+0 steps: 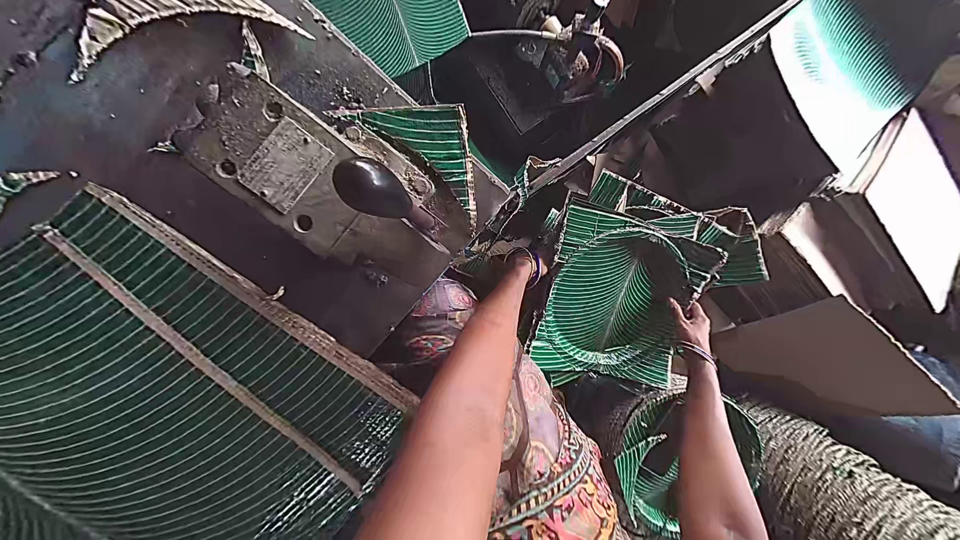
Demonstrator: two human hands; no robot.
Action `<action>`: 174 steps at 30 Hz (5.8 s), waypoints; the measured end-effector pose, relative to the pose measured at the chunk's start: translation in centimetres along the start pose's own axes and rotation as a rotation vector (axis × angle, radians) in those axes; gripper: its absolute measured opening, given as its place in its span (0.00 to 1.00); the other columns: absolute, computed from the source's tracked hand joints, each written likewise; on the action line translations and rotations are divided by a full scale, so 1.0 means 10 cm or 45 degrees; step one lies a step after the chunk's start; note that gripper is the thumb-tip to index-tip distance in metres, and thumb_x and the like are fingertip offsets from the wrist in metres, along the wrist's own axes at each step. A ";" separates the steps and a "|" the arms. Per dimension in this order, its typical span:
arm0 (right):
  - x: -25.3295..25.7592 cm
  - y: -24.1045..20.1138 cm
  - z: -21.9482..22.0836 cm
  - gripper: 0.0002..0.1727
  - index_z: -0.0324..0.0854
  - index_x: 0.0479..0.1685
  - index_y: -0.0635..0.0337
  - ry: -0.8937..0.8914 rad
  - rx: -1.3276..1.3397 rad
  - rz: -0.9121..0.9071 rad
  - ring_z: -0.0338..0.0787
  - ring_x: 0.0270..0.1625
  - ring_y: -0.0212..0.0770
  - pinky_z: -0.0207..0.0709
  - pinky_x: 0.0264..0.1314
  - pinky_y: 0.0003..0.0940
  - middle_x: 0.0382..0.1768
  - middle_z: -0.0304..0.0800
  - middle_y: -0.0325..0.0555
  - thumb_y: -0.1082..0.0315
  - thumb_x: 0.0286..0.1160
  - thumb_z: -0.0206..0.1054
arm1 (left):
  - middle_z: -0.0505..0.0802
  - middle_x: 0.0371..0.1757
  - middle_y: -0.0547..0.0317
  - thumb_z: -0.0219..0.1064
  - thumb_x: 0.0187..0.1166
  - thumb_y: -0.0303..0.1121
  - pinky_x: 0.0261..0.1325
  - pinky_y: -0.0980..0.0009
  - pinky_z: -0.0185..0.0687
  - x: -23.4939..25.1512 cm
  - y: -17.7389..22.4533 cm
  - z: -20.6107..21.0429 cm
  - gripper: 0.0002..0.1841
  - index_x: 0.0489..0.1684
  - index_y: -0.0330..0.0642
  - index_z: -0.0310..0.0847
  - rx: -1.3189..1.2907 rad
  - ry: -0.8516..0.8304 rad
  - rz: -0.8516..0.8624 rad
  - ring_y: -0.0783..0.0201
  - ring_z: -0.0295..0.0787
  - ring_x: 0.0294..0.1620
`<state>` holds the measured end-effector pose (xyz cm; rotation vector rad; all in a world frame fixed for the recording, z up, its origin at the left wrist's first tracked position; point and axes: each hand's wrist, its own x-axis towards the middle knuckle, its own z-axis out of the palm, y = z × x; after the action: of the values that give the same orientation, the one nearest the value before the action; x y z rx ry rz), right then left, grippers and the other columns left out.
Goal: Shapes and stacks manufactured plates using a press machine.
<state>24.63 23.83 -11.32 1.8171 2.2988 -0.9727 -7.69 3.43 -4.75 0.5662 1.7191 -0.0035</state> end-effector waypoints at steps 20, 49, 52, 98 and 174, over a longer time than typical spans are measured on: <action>-0.20 -0.07 0.43 0.36 0.73 0.76 0.73 0.146 0.075 0.195 0.84 0.71 0.57 0.71 0.79 0.48 0.69 0.83 0.70 0.52 0.78 0.73 | 0.85 0.71 0.32 0.43 0.81 0.74 0.79 0.35 0.66 0.46 -0.19 -0.21 0.48 0.64 0.32 0.85 -0.773 0.425 0.342 0.37 0.77 0.78; -0.44 0.13 0.65 0.28 0.73 0.78 0.71 0.092 0.701 0.461 0.78 0.77 0.52 0.66 0.80 0.50 0.75 0.78 0.67 0.56 0.93 0.54 | 0.76 0.80 0.30 0.86 0.62 0.49 0.77 0.40 0.71 -0.26 0.20 0.56 0.57 0.90 0.38 0.50 -0.563 0.416 0.444 0.36 0.76 0.77; -0.44 -0.07 0.52 0.31 0.71 0.80 0.73 0.035 0.540 0.399 0.72 0.84 0.56 0.58 0.87 0.52 0.80 0.73 0.69 0.52 0.94 0.51 | 0.69 0.86 0.31 0.85 0.62 0.50 0.83 0.41 0.63 -0.21 0.11 0.46 0.64 0.95 0.40 0.36 -0.611 0.322 0.353 0.36 0.67 0.85; -3.63 -3.07 0.47 0.60 0.57 0.94 0.41 -0.411 -0.766 -2.255 0.45 0.96 0.63 0.44 0.88 0.76 0.95 0.48 0.58 0.14 0.61 0.53 | 0.91 0.53 0.41 0.69 0.66 0.72 0.65 0.43 0.80 -4.33 -2.58 2.89 0.48 0.71 0.35 0.74 -0.861 1.131 -0.288 0.44 0.88 0.60; -3.72 -3.04 0.72 0.61 0.51 0.96 0.49 -0.371 -0.732 -1.872 0.43 0.95 0.68 0.44 0.84 0.80 0.95 0.43 0.64 0.19 0.65 0.56 | 0.82 0.70 0.25 0.70 0.81 0.44 0.75 0.32 0.67 -4.51 -2.71 4.85 0.29 0.73 0.30 0.77 -0.893 0.814 -0.582 0.28 0.75 0.75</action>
<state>6.52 -15.06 11.51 -0.3928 2.9730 -0.3682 32.25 -51.79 17.27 -0.3982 2.2597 0.4809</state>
